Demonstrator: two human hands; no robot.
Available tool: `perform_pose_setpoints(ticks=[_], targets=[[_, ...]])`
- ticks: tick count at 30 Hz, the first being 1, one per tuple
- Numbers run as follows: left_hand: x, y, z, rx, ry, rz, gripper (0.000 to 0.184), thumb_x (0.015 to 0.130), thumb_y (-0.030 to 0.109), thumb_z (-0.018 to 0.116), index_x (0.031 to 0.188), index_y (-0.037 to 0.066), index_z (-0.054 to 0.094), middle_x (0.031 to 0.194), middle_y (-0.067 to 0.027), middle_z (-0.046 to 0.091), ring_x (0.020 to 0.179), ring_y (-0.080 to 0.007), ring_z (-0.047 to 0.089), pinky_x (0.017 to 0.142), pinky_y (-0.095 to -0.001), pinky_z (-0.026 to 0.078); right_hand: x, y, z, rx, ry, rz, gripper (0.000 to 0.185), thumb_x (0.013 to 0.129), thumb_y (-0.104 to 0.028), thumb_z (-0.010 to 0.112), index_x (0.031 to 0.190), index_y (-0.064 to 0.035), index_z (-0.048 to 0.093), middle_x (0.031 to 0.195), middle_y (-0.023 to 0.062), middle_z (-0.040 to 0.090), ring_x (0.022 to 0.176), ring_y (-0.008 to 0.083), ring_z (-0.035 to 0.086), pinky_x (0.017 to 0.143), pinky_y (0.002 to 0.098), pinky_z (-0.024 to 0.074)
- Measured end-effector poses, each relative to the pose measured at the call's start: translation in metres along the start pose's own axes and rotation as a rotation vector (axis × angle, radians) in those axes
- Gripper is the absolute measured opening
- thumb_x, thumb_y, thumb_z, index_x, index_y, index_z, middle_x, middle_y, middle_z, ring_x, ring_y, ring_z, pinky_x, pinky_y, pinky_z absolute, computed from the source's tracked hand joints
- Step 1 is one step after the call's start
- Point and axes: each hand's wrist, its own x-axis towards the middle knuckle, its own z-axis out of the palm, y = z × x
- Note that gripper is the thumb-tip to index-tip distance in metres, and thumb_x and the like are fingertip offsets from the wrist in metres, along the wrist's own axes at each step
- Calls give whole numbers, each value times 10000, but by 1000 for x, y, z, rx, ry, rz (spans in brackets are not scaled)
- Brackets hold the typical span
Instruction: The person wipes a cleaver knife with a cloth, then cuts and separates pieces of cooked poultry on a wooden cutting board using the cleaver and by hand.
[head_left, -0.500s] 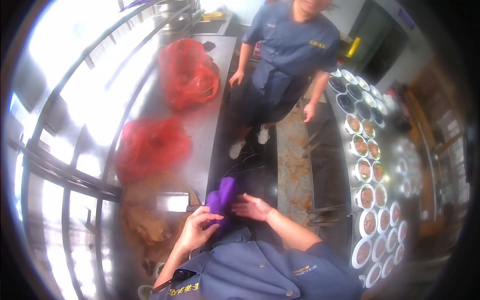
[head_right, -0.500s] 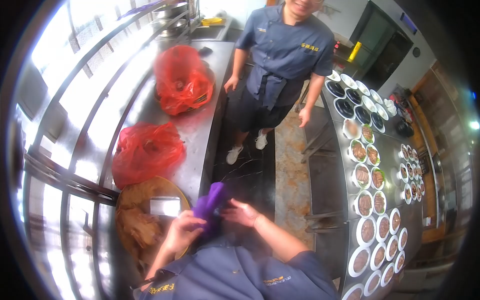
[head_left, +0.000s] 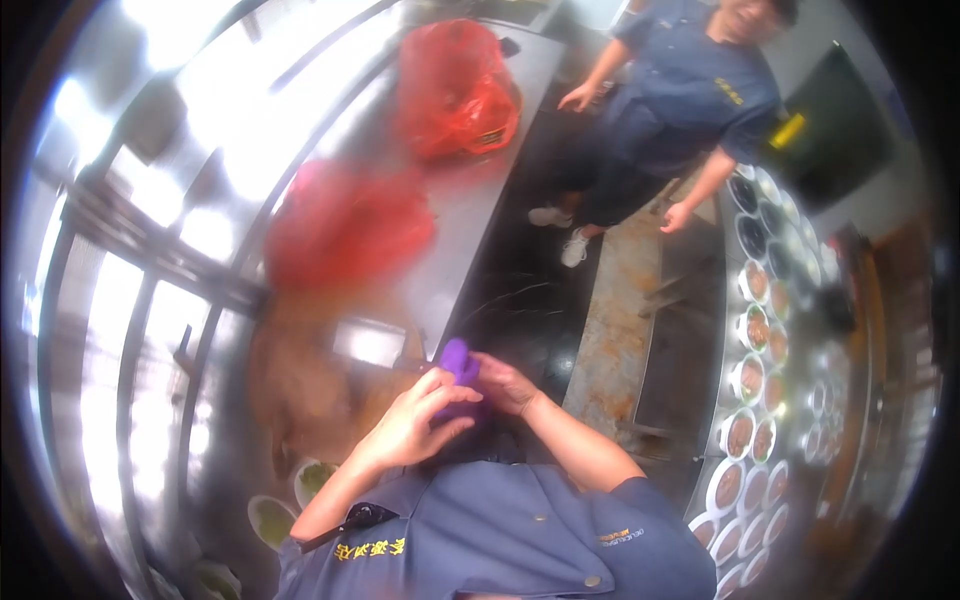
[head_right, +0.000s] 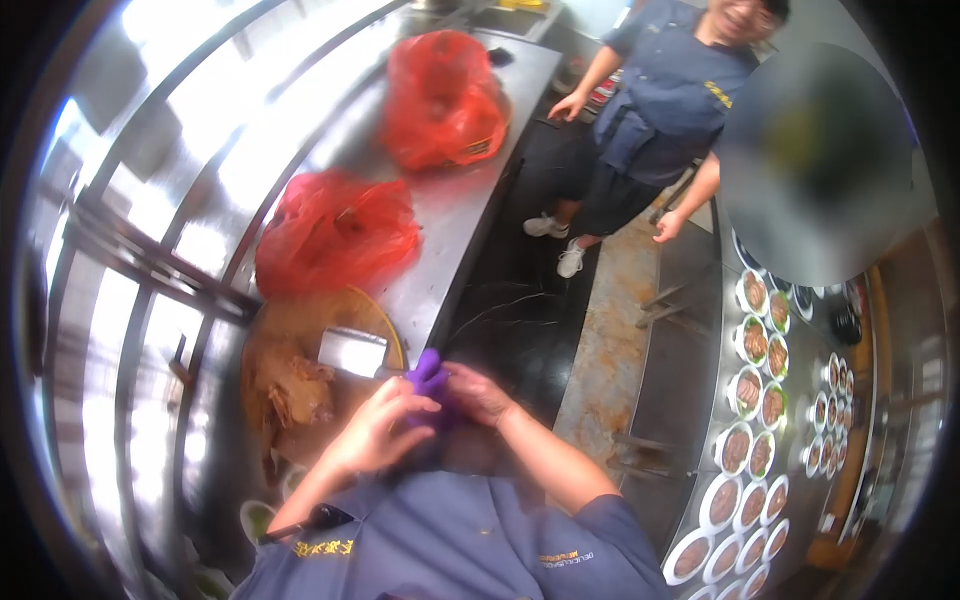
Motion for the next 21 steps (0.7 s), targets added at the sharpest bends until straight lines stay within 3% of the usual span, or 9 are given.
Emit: perform_pose_setpoints(ticks=[4, 5, 8, 9, 10, 14, 16, 18, 21], targets=[[-14, -16, -1, -4, 29, 16, 327, 877, -26, 795, 1164, 119, 732, 1031, -116, 623, 944, -341, 671, 827, -413, 578, -8, -12, 0, 48, 255, -213, 464, 1049, -213, 699, 1488, -148, 564, 1440, 96, 640, 1359, 270, 595, 1191, 490, 457], [-18, -19, 5, -46, 14, 47, 300, 893, -21, 779, 1155, 117, 729, 1039, -119, 627, 962, -357, 675, 827, -430, 582, -13, -9, 1, 18, 335, -193, 458, 1029, -206, 718, 1461, -124, 588, 1393, 91, 663, 1293, 268, 635, 1127, 467, 521], [-26, -12, 17, -101, -26, 20, 279, 960, 24, 697, 1220, 120, 660, 1185, -134, 626, 984, -406, 687, 816, -473, 583, -25, 8, -26, -19, 241, 57, 439, 1054, -217, 672, 1467, -102, 577, 1384, 122, 665, 1290, 263, 646, 1125, 427, 519], [-23, -10, 21, -105, -48, 50, 333, 957, 23, 686, 1270, 124, 633, 1226, -142, 605, 988, -411, 688, 813, -481, 581, -30, 8, -44, 61, 59, 202, 453, 1063, -309, 628, 1420, -30, 605, 1368, 136, 675, 1250, 263, 672, 1089, 404, 543], [-17, -12, 18, -91, -66, 85, 387, 954, 22, 675, 1320, 129, 605, 1267, -151, 584, 993, -416, 689, 809, -489, 579, -30, 4, -4, -67, 279, 97, 481, 1068, -341, 561, 1381, 19, 616, 1343, 143, 689, 1214, 276, 691, 1061, 401, 563], [-17, -17, 14, -17, -10, 66, 428, 961, 23, 646, 1369, 124, 563, 1257, -152, 550, 933, -406, 676, 739, -492, 577, 6, 26, -54, 12, 24, 65, 434, 1042, -270, 523, 1362, 0, 640, 1298, 141, 709, 1236, 272, 688, 1072, 410, 560], [-21, -29, 13, 59, 47, 80, 457, 952, 14, 643, 1387, 125, 551, 1228, -150, 551, 944, -409, 679, 744, -494, 586, 7, 8, -54, -98, 208, 93, 441, 1074, -313, 547, 1382, -12, 643, 1323, 139, 708, 1258, 270, 679, 1105, 424, 538], [-25, -32, 11, 63, 61, 2, 480, 943, 13, 648, 1400, 121, 549, 1215, -149, 554, 966, -403, 686, 773, -500, 594, -10, -27, -12, -50, 190, 154, 500, 1129, -394, 514, 1453, -21, 594, 1426, 105, 663, 1363, 261, 598, 1180, 425, 461], [-35, -39, 9, 124, 19, -198, 489, 965, 66, 647, 1442, 96, 545, 1245, -154, 568, 1084, -383, 674, 868, -487, 588, -29, -40, -22, -255, 323, -81, 527, 1142, -404, 518, 1454, 11, 605, 1429, 140, 679, 1298, 280, 658, 1154, 436, 494]])
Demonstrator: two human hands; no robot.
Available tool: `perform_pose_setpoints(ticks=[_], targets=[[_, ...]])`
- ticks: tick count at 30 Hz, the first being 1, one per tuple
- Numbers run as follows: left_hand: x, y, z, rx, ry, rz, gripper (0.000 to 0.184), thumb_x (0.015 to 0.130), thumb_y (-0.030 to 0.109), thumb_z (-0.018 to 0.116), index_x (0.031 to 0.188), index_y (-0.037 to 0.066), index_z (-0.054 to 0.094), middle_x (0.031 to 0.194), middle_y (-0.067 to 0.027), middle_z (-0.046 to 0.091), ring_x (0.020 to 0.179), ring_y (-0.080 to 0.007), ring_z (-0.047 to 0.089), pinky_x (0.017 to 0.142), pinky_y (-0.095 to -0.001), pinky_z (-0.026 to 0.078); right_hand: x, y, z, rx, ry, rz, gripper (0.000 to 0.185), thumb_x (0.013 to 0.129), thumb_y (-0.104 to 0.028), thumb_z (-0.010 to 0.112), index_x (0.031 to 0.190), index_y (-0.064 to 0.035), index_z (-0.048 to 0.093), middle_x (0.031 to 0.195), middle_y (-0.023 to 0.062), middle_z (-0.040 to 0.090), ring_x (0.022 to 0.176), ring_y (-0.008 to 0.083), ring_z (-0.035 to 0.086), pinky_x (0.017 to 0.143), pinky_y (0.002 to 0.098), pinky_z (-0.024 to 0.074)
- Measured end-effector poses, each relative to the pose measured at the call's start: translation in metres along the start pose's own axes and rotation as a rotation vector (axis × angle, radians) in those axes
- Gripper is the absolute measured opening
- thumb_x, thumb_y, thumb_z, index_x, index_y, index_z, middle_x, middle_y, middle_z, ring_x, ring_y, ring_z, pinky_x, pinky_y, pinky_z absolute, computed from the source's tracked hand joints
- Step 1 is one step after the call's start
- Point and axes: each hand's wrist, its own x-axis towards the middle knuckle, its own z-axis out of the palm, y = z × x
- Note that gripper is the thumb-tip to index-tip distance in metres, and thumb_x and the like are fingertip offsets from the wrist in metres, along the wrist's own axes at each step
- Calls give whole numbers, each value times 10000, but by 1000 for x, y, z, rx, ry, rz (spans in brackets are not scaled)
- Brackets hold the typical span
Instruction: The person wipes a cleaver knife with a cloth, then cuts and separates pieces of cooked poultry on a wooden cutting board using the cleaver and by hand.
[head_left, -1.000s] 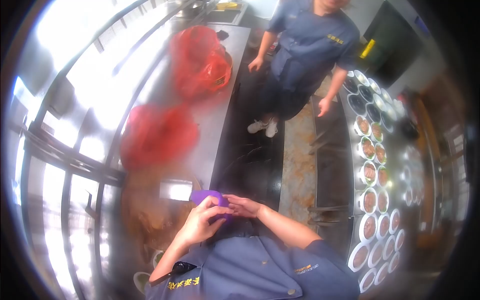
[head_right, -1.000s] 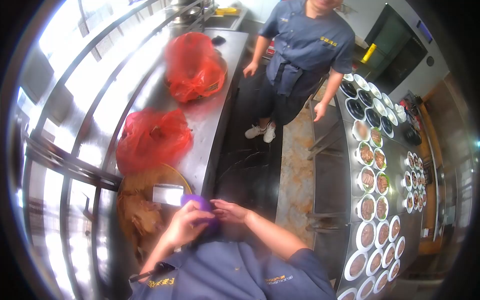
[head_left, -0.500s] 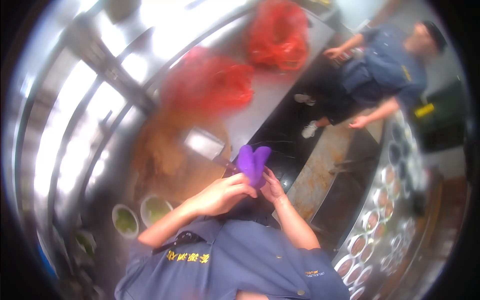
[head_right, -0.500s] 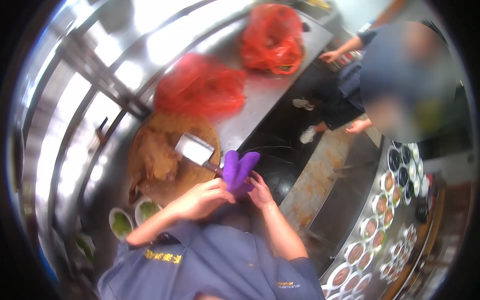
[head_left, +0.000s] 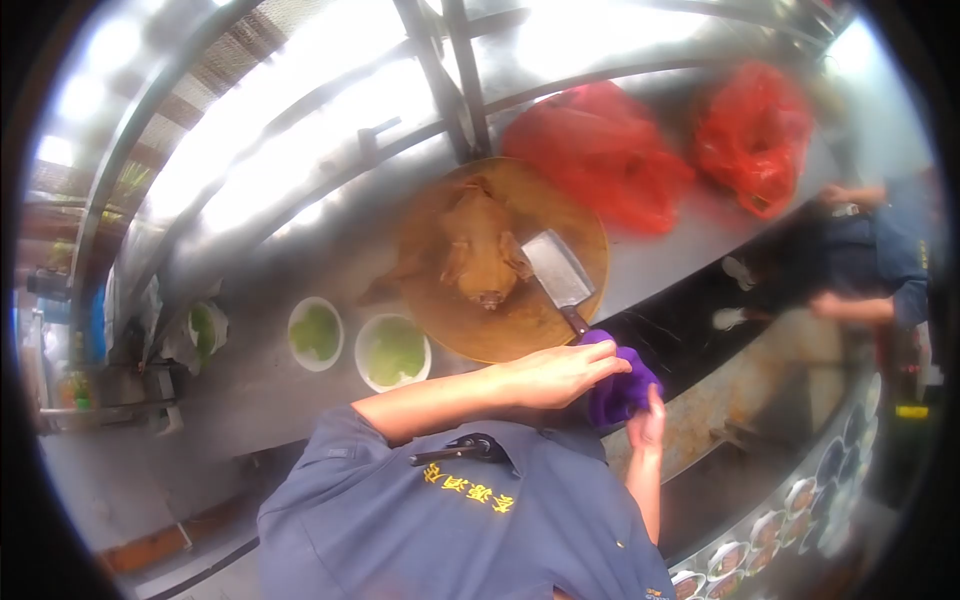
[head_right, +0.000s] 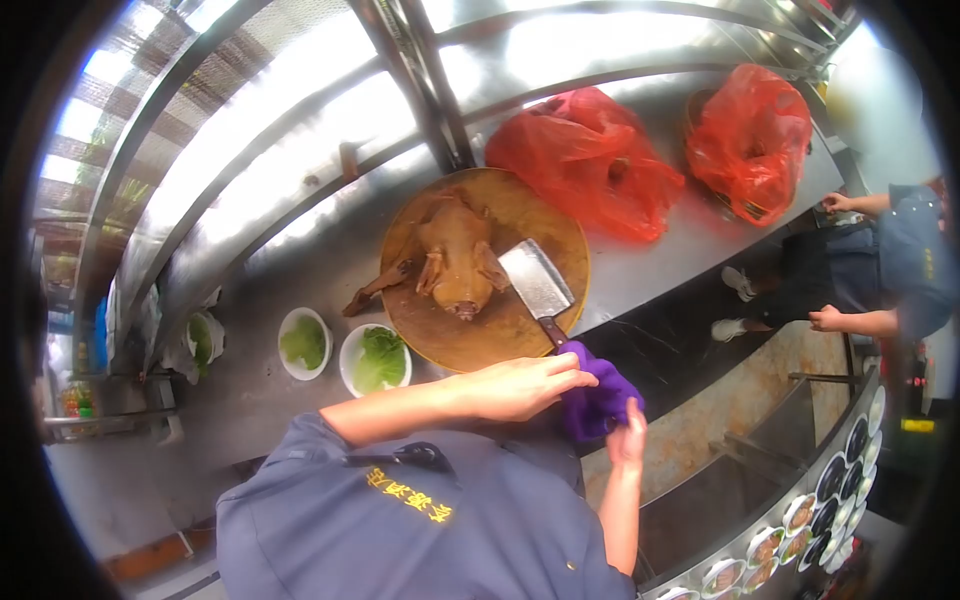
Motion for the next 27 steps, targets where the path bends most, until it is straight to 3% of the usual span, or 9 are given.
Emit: perform_pose_setpoints(ticks=[5, 6, 11, 13, 15, 18, 21, 24, 27], targets=[[-8, -42, 32, 177, 48, 38, 411, 980, 136, 652, 1376, 36, 601, 1231, -166, 609, 1192, -366, 634, 942, -444, 577, -31, -31, -48, -179, 124, -127, 588, 1146, -450, 526, 1528, -2, 524, 1487, 142, 617, 1377, 273, 585, 1167, 450, 469], [-8, -45, 35, 169, 178, 90, 293, 949, 97, 609, 1226, 8, 638, 1156, -169, 647, 1076, -379, 679, 813, -474, 585, -37, -34, -55, -69, 169, -139, 620, 1096, -325, 672, 1589, -19, 453, 1491, 149, 599, 1343, 275, 600, 1164, 448, 464], [-9, -51, 34, 160, 197, -85, 198, 928, 114, 642, 1102, 24, 668, 1005, -196, 692, 875, -421, 716, 755, -507, 590, -59, -55, -5, -417, 296, -168, 914, 925, -1, 824, 1673, -37, 299, 1433, 169, 640, 1246, 245, 648, 1126, 419, 487], [-11, -55, 37, 105, 134, -168, 329, 899, 132, 752, 1208, 44, 683, 1063, -194, 719, 944, -434, 720, 811, -521, 597, -62, -68, 3, -776, 13, -49, 797, 895, -46, 861, 1597, -65, 485, 1260, 143, 735, 1111, 237, 708, 1028, 400, 549], [-17, -60, 39, 137, 155, -211, 292, 883, 163, 778, 1141, 38, 719, 1049, -201, 731, 966, -431, 721, 834, -515, 595, -55, -80, 42, -1302, 120, -30, 294, 852, -118, 860, 1111, -2, 782, 1002, 118, 778, 956, 188, 731, 888, 360, 567], [-24, -68, 36, 184, 193, -366, 247, 875, 197, 795, 1058, 37, 748, 986, -197, 745, 934, -425, 729, 836, -510, 594, -21, -78, 72, -1466, 186, -470, 236, 882, -183, 831, 1019, -4, 761, 990, 182, 722, 953, 379, 722, 861, 428, 562], [-33, -98, 36, 191, 210, -410, 245, 874, 205, 795, 1055, 45, 754, 964, -183, 761, 906, -417, 736, 826, -516, 592, 31, -88, 129, -1500, 136, -645, 224, 882, -197, 823, 1042, -46, 780, 1008, 172, 720, 984, 381, 713, 864, 432, 570], [-40, -129, 39, 335, 48, -370, 302, 903, 213, 752, 1173, 84, 714, 984, -168, 763, 929, -406, 734, 815, -529, 590, 67, -56, 156, -1939, 244, -850, 869, 839, -445, 879, 1547, -100, 512, 1418, 261, 560, 1276, 434, 562, 1078, 562, 463], [-48, -141, 42, 320, 39, -431, 360, 911, 208, 739, 1250, 97, 690, 1017, -165, 761, 964, -405, 729, 831, -531, 589, 84, 7, 142, -1930, 86, -887, 943, 856, -466, 861, 1569, -19, 434, 1428, 285, 532, 1294, 463, 539, 1111, 580, 432]])
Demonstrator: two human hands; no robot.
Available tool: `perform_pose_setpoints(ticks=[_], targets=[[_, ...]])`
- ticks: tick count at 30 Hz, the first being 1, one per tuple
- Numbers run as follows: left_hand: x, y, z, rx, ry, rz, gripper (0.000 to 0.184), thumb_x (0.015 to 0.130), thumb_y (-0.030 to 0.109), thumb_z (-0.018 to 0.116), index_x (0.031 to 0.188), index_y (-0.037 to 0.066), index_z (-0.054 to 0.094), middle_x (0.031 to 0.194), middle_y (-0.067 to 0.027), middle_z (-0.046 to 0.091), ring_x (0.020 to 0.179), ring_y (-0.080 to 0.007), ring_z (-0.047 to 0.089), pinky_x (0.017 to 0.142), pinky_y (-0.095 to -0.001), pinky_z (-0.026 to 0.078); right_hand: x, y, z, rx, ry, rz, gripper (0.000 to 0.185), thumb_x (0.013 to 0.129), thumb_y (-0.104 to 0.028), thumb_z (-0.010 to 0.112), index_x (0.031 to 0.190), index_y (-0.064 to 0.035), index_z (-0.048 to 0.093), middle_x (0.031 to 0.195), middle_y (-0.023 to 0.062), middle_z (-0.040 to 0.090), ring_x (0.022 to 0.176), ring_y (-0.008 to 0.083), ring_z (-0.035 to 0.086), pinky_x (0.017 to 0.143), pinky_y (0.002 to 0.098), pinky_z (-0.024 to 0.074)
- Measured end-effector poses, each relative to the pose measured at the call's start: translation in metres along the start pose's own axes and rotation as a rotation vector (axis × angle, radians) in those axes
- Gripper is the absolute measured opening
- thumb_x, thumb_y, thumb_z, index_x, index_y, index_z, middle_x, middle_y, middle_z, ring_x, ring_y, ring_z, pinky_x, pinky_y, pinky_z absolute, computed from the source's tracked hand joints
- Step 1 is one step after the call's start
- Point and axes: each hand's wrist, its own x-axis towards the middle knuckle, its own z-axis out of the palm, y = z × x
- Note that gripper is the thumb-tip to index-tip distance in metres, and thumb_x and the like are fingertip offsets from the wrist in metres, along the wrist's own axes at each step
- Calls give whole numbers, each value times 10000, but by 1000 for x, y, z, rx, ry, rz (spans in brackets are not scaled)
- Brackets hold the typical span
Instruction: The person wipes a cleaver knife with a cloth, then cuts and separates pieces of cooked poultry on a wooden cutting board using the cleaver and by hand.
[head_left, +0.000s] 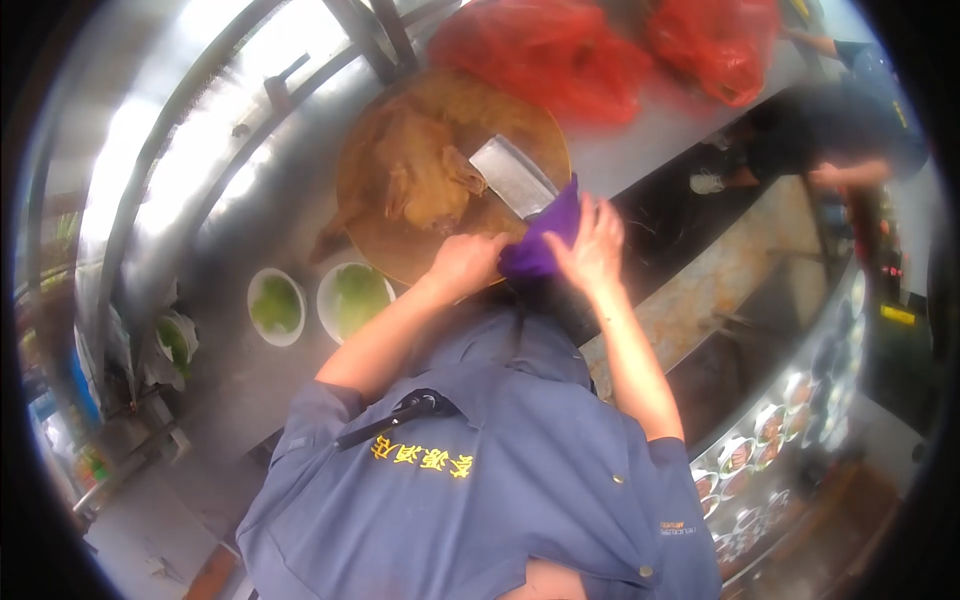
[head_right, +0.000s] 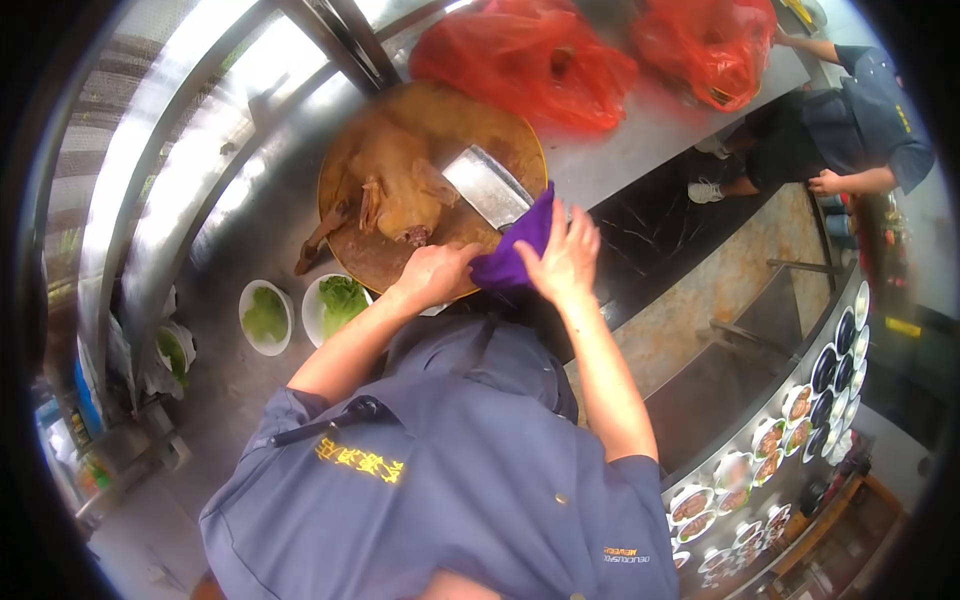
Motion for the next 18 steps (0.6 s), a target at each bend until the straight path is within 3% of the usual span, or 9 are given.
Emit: perform_pose_setpoints(ticks=[2, 4, 7, 8, 10, 11, 13, 16, 18], targets=[[2, -13, 4, -14, 8, -37, 392, 910, 206, 738, 1284, 103, 681, 1048, -167, 761, 989, -404, 727, 837, -534, 589, -13, -8, 28, 143, -233, 49, 934, 867, -455, 847, 1545, 27, 424, 1381, 279, 548, 1286, 455, 558, 1096, 565, 460], [-4, -18, 8, -63, 56, -22, 445, 901, 188, 750, 1326, 81, 675, 1096, -188, 751, 1011, -398, 726, 844, -509, 594, -7, -24, 35, 181, -320, 155, 732, 864, -390, 835, 1379, 16, 511, 1290, 272, 593, 1096, 454, 688, 923, 535, 595], [1, -18, 6, -270, 138, -27, 464, 910, 176, 761, 1345, 45, 664, 1135, -217, 736, 1009, -369, 743, 871, -462, 610, 18, -26, 23, 125, -519, 210, 559, 840, -354, 810, 1212, 6, 599, 1070, 274, 728, 970, 459, 749, 867, 534, 618], [7, -19, 9, -441, 172, -53, 482, 970, 207, 750, 1381, -11, 625, 1195, -196, 738, 1057, -317, 746, 953, -417, 601, 25, -26, 10, 102, -583, 211, 513, 830, -348, 802, 1157, 7, 630, 987, 267, 761, 939, 453, 764, 858, 530, 622], [36, -26, 35, -903, 226, -464, 508, 1020, 248, 740, 1421, -21, 582, 1305, -157, 713, 1173, -282, 710, 1031, -432, 576, 27, -34, -26, 66, -499, 183, 431, 820, -336, 785, 1050, 12, 676, 915, 244, 775, 863, 432, 777, 807, 522, 632], [51, -37, 40, -1338, 204, -526, 515, 1028, 239, 740, 1439, -16, 561, 1340, -142, 694, 1212, -277, 690, 1055, -431, 561, 18, -36, -39, 51, -451, 147, 445, 824, -336, 782, 1080, 10, 666, 905, 229, 769, 839, 415, 778, 774, 521, 632], [78, -36, 23, -1784, 153, -583, 495, 1037, 210, 739, 1447, 7, 550, 1369, -123, 673, 1248, -266, 668, 1090, -435, 538, -11, -35, -63, 59, -245, 100, 504, 822, -335, 801, 1165, 8, 667, 1021, 200, 760, 881, 393, 772, 770, 484, 640], [76, 63, -67, -1709, 252, -243, 388, 1032, 198, 739, 1330, -27, 633, 1138, -110, 739, 1027, -223, 717, 899, -392, 581, -31, -28, -98, 273, -8, 63, 500, 786, -307, 826, 1148, 7, 682, 1113, 219, 759, 902, 403, 764, 763, 473, 641], [79, 85, -78, -1643, 277, 17, 373, 1015, 175, 760, 1316, -12, 643, 1158, -93, 728, 1048, -214, 708, 915, -396, 572, -13, -24, -155, 517, -475, 212, 446, 868, -272, 794, 1194, 13, 686, 1172, 159, 774, 978, 346, 777, 813, 436, 622]])
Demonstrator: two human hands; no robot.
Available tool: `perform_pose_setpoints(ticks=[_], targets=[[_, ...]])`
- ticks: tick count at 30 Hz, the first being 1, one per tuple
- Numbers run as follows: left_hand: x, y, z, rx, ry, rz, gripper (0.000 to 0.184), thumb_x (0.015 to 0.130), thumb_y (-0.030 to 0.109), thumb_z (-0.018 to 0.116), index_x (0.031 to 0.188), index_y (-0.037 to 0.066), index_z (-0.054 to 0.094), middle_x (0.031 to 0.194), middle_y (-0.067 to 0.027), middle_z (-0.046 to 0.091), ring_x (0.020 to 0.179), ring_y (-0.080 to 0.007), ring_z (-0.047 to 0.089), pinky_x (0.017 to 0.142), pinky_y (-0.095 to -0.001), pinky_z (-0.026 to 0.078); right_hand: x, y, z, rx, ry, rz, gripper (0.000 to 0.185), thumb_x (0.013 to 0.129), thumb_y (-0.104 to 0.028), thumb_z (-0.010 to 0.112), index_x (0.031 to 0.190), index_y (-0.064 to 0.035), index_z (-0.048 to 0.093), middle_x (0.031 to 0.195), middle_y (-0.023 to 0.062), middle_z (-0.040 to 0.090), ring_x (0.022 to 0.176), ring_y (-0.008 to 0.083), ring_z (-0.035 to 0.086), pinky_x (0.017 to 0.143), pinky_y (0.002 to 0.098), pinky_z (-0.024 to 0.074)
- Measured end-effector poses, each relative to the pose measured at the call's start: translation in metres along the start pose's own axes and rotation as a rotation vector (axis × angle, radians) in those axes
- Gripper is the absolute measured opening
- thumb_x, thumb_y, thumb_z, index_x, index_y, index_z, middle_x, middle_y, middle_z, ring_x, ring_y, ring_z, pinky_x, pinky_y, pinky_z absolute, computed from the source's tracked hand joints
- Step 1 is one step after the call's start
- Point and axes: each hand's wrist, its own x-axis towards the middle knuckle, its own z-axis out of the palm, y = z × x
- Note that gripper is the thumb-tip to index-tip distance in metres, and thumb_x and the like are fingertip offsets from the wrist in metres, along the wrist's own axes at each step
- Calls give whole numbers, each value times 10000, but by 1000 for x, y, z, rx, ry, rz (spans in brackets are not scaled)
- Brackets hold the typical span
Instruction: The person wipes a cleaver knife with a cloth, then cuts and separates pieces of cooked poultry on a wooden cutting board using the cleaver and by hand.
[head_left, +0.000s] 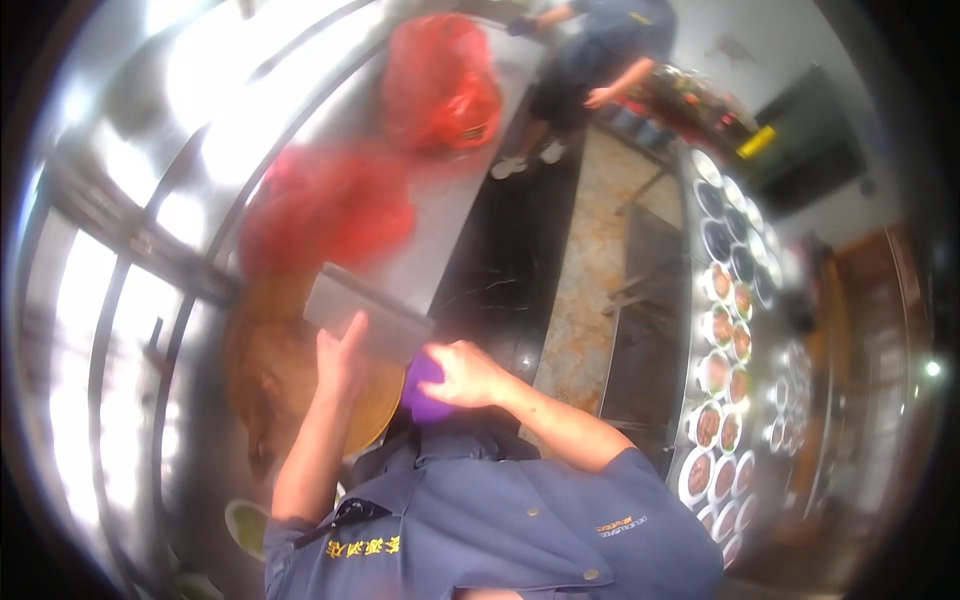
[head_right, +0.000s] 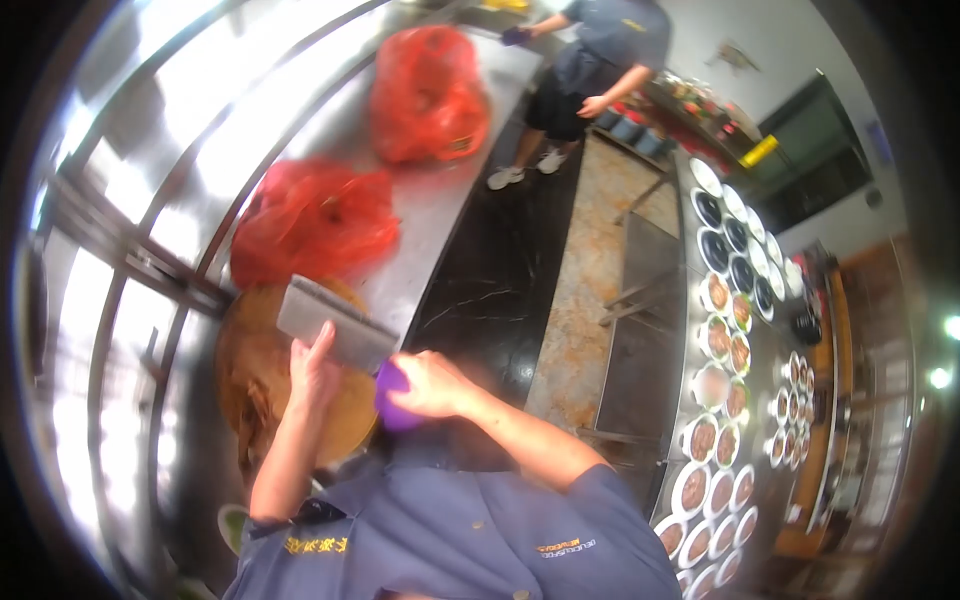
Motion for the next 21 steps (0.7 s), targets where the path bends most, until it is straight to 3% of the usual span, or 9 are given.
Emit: perform_pose_setpoints(ticks=[3, 4, 6, 9, 10, 12, 16, 18, 21], targets=[[4, 17, 20, -71, -365, -1, 440, 959, 172, 828, 1321, 7, 640, 1189, -86, 723, 1059, -223, 702, 938, -394, 559, -12, 16, 9, 1125, -390, -111, 465, 932, -177, 808, 1343, 0, 680, 1167, 24, 733, 1096, 138, 657, 992, 318, 528], [3, 26, 30, -111, -516, -11, 457, 943, 175, 846, 1317, 15, 640, 1180, -81, 726, 1050, -223, 702, 937, -389, 556, -17, 17, 10, 1363, -482, -86, 464, 918, -134, 808, 1344, -10, 673, 1169, 35, 722, 1078, 149, 661, 983, 323, 530], [4, 31, 43, -92, -600, -52, 435, 933, 193, 863, 1275, 22, 658, 1160, -70, 728, 1031, -204, 691, 914, -376, 548, 0, 31, 23, 1267, -497, -244, 480, 923, -143, 805, 1357, -4, 653, 1165, 45, 715, 1083, 167, 660, 974, 329, 531], [2, 22, 60, 51, -436, -49, 332, 962, 184, 837, 1212, 15, 698, 1130, -68, 734, 996, -173, 677, 862, -357, 542, 3, 23, 16, 782, 68, -289, 357, 926, -199, 794, 1214, 1, 724, 1093, 138, 755, 1002, 229, 712, 917, 376, 565], [1, 21, 68, 177, -276, -42, 334, 993, 197, 806, 1235, -6, 696, 1126, -83, 745, 995, -177, 687, 870, -350, 549, 2, 9, 4, 591, 235, -244, 323, 929, -220, 788, 1159, 4, 751, 1058, 179, 773, 963, 254, 737, 890, 396, 580], [-4, 14, 91, 285, 18, 46, 351, 1008, 211, 784, 1251, -26, 695, 1125, -101, 754, 989, -184, 695, 877, -352, 556, -13, -28, -18, 267, 259, 176, 372, 949, -184, 788, 1275, -24, 711, 1202, 146, 758, 1123, 232, 706, 960, 416, 558], [-25, 28, 98, 351, -110, -91, 384, 987, 214, 798, 1244, -53, 696, 1129, -137, 757, 992, -192, 698, 895, -363, 561, -7, 4, 15, 530, 167, -68, 360, 942, -152, 782, 1270, -15, 726, 1210, 139, 768, 1155, 240, 710, 993, 403, 556], [-36, 42, 93, 319, -281, -149, 413, 973, 230, 813, 1236, -63, 688, 1119, -146, 756, 1007, -201, 702, 905, -365, 562, -31, 12, 18, 1263, -278, -93, 370, 875, -156, 831, 1201, -12, 731, 1115, 111, 764, 1043, 227, 722, 967, 371, 563], [-47, 42, 96, 329, -139, -145, 442, 938, 203, 847, 1273, -28, 674, 1141, -122, 747, 1024, -222, 718, 916, -383, 575, -31, 9, 6, 1241, -418, -36, 433, 900, -127, 841, 1288, -4, 693, 1212, 91, 720, 1153, 195, 660, 1027, 366, 528]])
